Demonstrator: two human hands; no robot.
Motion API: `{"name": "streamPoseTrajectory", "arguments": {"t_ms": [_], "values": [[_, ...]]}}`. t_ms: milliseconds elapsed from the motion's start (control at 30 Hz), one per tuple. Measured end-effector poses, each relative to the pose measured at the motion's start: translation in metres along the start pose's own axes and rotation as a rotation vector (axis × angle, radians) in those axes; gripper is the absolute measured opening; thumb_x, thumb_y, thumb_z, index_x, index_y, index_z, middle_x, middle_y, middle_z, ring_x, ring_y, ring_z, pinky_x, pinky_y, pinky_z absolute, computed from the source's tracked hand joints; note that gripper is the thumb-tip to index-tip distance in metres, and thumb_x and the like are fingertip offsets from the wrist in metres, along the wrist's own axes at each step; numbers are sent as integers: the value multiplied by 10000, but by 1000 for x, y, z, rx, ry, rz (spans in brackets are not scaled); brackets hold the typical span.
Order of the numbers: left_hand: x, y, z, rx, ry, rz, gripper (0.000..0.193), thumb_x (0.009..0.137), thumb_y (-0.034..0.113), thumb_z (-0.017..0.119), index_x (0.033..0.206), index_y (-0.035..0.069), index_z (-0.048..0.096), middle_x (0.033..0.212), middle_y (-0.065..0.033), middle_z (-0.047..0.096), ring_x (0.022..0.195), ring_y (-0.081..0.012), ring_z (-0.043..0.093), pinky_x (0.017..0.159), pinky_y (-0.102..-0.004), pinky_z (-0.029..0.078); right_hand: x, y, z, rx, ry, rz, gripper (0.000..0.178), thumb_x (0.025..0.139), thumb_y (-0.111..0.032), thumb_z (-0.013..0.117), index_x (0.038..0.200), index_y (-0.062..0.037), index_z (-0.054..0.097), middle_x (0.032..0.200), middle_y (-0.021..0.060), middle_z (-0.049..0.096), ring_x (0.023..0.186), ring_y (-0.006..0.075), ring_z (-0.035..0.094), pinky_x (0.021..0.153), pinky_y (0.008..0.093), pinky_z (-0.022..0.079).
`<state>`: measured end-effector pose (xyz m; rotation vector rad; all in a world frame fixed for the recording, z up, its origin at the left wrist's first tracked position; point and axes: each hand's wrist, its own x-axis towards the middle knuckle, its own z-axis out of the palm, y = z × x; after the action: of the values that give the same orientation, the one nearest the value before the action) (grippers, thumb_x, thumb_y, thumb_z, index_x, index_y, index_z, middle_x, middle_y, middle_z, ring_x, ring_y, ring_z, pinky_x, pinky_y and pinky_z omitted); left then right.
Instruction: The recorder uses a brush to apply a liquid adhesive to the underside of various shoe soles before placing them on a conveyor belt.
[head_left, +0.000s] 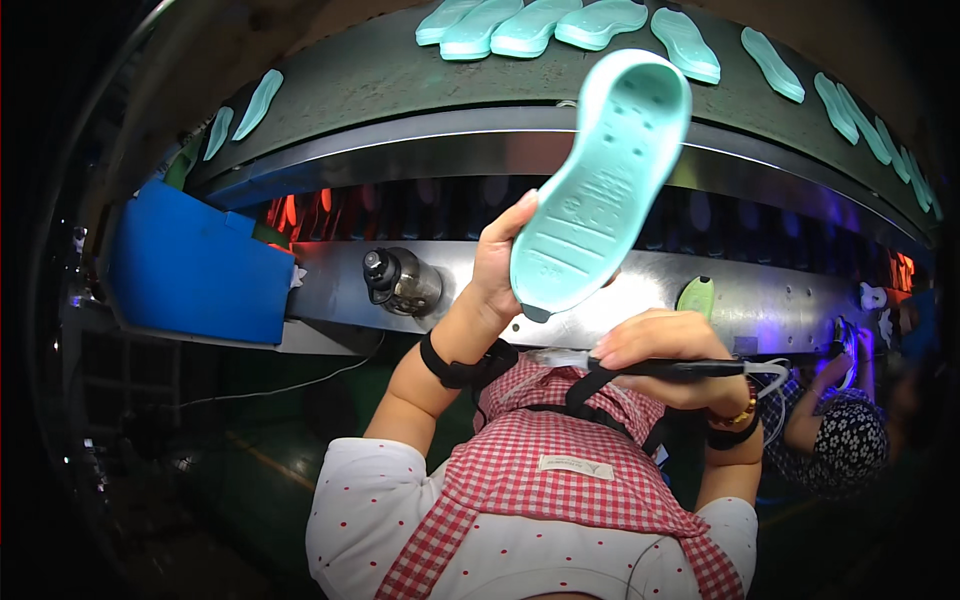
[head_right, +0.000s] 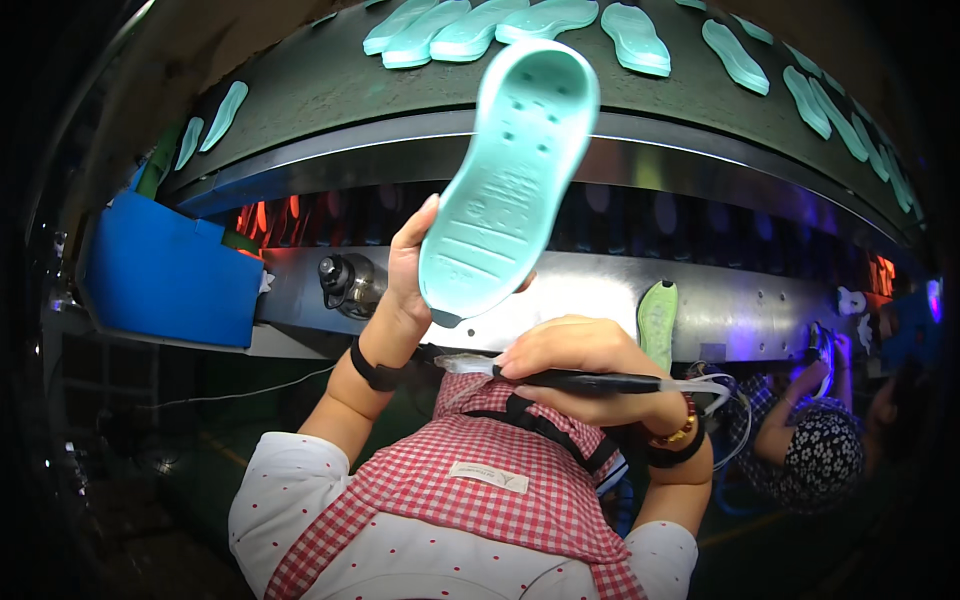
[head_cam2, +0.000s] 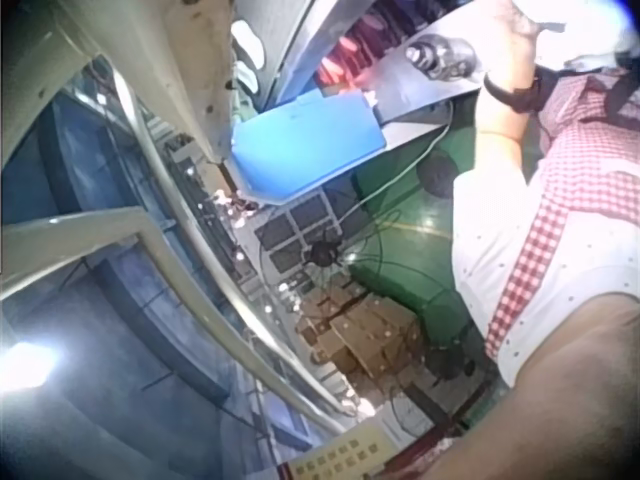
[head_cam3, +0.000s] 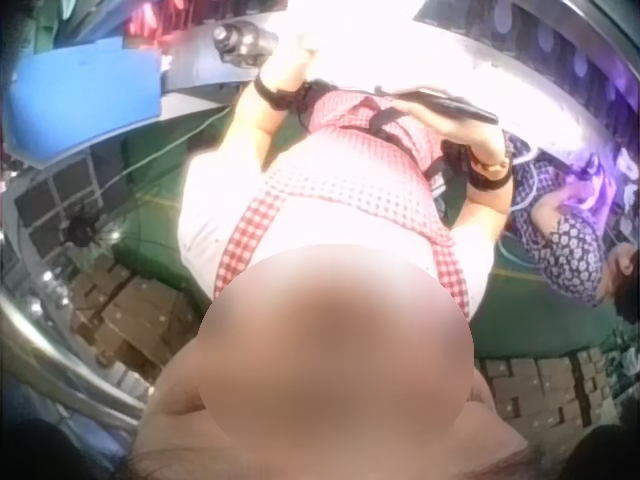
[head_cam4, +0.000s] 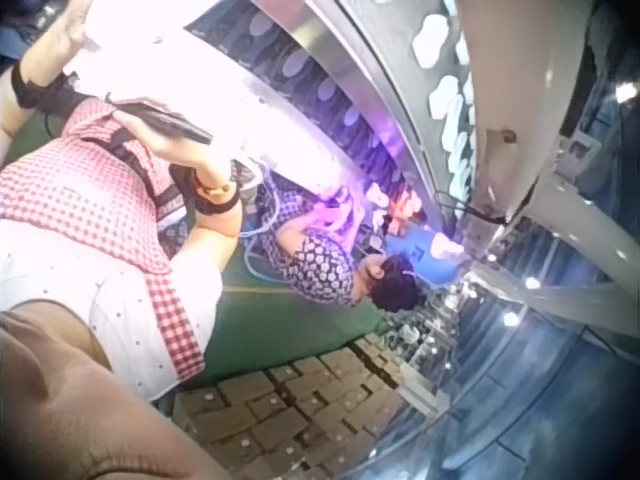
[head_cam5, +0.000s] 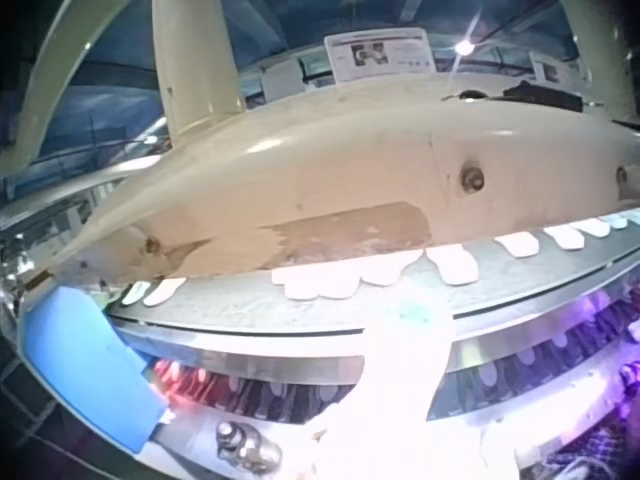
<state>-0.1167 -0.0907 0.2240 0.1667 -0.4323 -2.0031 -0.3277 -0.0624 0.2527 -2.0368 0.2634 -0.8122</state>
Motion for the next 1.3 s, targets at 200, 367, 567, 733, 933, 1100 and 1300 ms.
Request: {"name": "streamPoseTrajectory", "arguments": {"t_ms": [200,367,567,733,933,1100,1300], "values": [[4,3,2,219,77,-368,377,856,195,482,1142,-50,474,1048,-169,572,899,-241,599,837,-359,471,2,1,-18,-192,-84,19,211,661,-8,664,865,-54,638,902,99,650,824,250,629,681,316,490],[-1,2,7,482,117,-469,402,837,208,534,1141,-50,476,1043,-155,569,901,-192,589,793,-299,485,-3,-4,-25,-242,-149,87,227,669,-7,642,885,-77,641,937,80,646,810,247,631,676,297,509],[-4,4,-3,546,138,-580,460,835,219,551,1194,-46,442,1080,-156,554,900,-195,593,762,-301,507,-7,-8,-34,-522,-402,55,207,695,-28,626,898,-69,630,936,79,645,808,233,630,673,302,504],[-7,-1,-2,596,161,-472,492,837,244,553,1222,-33,421,1072,-151,550,910,-184,587,745,-289,513,-17,2,-41,-463,-194,147,178,700,-56,634,878,-60,621,907,93,642,800,263,619,679,328,495],[-13,-8,-24,338,224,-363,436,861,246,472,1184,-44,429,1079,-201,546,924,-254,596,773,-366,520,-28,9,-29,-35,80,181,232,733,-20,617,963,9,630,903,140,648,739,162,627,650,266,490],[-5,-29,-31,142,283,-332,457,851,275,474,1174,-45,425,1061,-225,545,888,-311,601,724,-473,523,-30,43,7,264,405,424,182,786,-27,575,950,31,629,830,114,642,646,88,586,589,194,473],[-11,-32,-44,98,272,-292,484,848,308,472,1201,-16,407,1117,-225,513,941,-354,575,739,-542,495,-40,62,12,60,549,339,167,788,-17,570,931,48,626,826,117,638,642,125,603,594,221,483]]}}
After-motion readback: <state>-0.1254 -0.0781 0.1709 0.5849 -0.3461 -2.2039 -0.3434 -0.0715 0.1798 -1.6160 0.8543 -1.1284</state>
